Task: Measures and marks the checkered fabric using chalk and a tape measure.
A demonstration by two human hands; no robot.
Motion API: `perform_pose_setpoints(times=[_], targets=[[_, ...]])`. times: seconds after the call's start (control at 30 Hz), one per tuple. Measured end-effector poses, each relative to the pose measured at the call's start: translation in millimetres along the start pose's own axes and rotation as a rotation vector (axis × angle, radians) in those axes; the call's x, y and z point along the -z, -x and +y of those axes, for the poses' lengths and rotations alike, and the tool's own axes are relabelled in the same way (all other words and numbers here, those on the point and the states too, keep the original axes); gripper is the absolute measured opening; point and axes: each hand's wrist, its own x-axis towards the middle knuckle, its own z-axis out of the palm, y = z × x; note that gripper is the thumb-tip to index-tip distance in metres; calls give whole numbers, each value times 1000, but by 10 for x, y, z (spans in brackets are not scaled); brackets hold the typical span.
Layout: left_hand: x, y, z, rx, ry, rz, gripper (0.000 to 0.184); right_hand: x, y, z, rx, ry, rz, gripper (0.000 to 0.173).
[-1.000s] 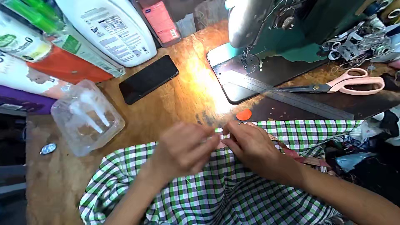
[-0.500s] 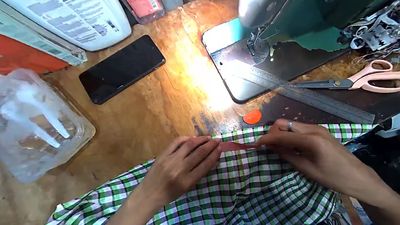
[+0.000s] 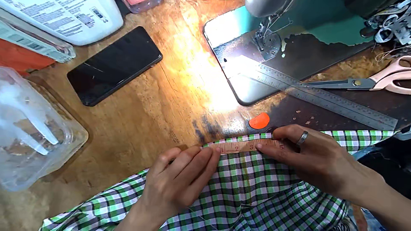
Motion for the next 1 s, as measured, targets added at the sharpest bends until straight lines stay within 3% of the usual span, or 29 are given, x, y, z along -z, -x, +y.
perform_pose_setpoints(times=[0.17, 0.37, 1.0], targets=[[-20, -11, 46, -46, 117, -2, 29, -10, -9, -20, 21, 11, -16, 30], [-22, 5, 67, -213, 38, -57, 33, -100, -99, -80, 44, 2, -36, 30], [2, 3, 203, -74, -3, -116, 38, -54, -113, -92, -40, -15, -25, 32]])
